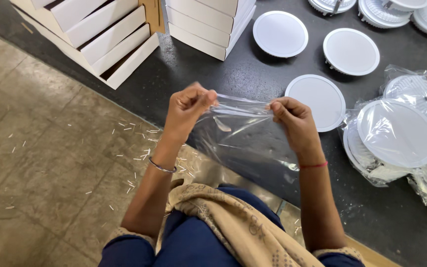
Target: The person places white circular LED modules into clear plastic bags, seals each bag, and stacks them on the table. The person occasionally wipes the modules with a cloth before packaging. The person handles the modules one at a time and arranges the packaged units in a growing stack.
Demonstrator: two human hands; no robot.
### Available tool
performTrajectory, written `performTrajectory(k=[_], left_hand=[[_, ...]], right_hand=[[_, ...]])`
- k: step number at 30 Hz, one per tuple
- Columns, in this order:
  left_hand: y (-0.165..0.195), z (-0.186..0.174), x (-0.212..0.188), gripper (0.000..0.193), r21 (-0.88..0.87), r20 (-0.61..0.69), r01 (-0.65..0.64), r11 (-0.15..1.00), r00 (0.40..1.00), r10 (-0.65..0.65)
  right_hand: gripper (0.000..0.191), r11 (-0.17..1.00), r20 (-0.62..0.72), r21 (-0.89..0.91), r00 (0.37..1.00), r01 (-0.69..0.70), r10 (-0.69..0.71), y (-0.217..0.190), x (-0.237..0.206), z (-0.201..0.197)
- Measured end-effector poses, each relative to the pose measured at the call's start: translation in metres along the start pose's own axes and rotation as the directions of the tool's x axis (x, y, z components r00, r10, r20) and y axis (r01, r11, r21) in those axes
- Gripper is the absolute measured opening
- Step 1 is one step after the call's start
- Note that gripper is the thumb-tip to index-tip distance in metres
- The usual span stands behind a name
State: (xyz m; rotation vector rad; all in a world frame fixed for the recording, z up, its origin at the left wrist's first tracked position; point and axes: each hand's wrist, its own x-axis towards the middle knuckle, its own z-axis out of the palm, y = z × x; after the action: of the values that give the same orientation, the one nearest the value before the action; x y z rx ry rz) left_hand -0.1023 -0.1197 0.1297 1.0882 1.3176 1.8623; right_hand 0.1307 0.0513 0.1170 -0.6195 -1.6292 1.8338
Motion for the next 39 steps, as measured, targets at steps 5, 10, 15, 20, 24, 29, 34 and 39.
performTrajectory(k=[5,10,15,20,24,29,34,39], left_hand=[[-0.002,0.011,0.007,0.032,-0.514,0.293,0.289,0.807,0.944,-0.151],[-0.006,0.030,0.012,0.025,-0.625,0.208,0.374,0.685,0.926,-0.316],[-0.014,0.025,0.020,0.022,-0.734,0.312,0.434,0.523,0.899,-0.308],[-0.060,0.007,0.037,0.029,-0.813,0.357,0.435,0.387,0.897,-0.260],[-0.122,0.015,0.027,0.031,-0.866,0.387,0.463,0.191,0.861,-0.330],[-0.179,0.063,-0.046,0.039,-0.844,0.198,0.448,0.295,0.771,-0.605],[-0.192,0.082,-0.088,0.028,-0.856,0.293,0.503,0.122,0.665,-0.687],[-0.146,0.062,-0.107,0.063,-0.292,0.203,0.783,0.548,0.611,-0.765]], right_hand=[[0.025,0.822,0.326,0.553,0.943,-0.136,-0.064,0.011,0.010,-0.007],[0.019,0.633,0.378,0.748,0.912,-0.200,-0.160,0.020,0.012,0.001],[0.032,0.636,0.454,0.727,0.876,-0.258,-0.164,0.018,-0.002,-0.007],[0.057,0.694,0.601,0.574,0.799,-0.436,0.005,0.020,-0.013,-0.013],[0.071,0.500,0.417,0.841,0.834,-0.204,-0.361,0.030,-0.004,-0.014],[0.073,0.614,0.234,0.789,0.937,-0.026,-0.261,0.055,0.022,-0.010],[0.079,0.674,0.165,0.731,0.986,-0.107,-0.022,0.092,0.028,0.015],[0.100,0.811,0.188,0.544,0.973,-0.216,0.133,0.086,0.029,0.019]])
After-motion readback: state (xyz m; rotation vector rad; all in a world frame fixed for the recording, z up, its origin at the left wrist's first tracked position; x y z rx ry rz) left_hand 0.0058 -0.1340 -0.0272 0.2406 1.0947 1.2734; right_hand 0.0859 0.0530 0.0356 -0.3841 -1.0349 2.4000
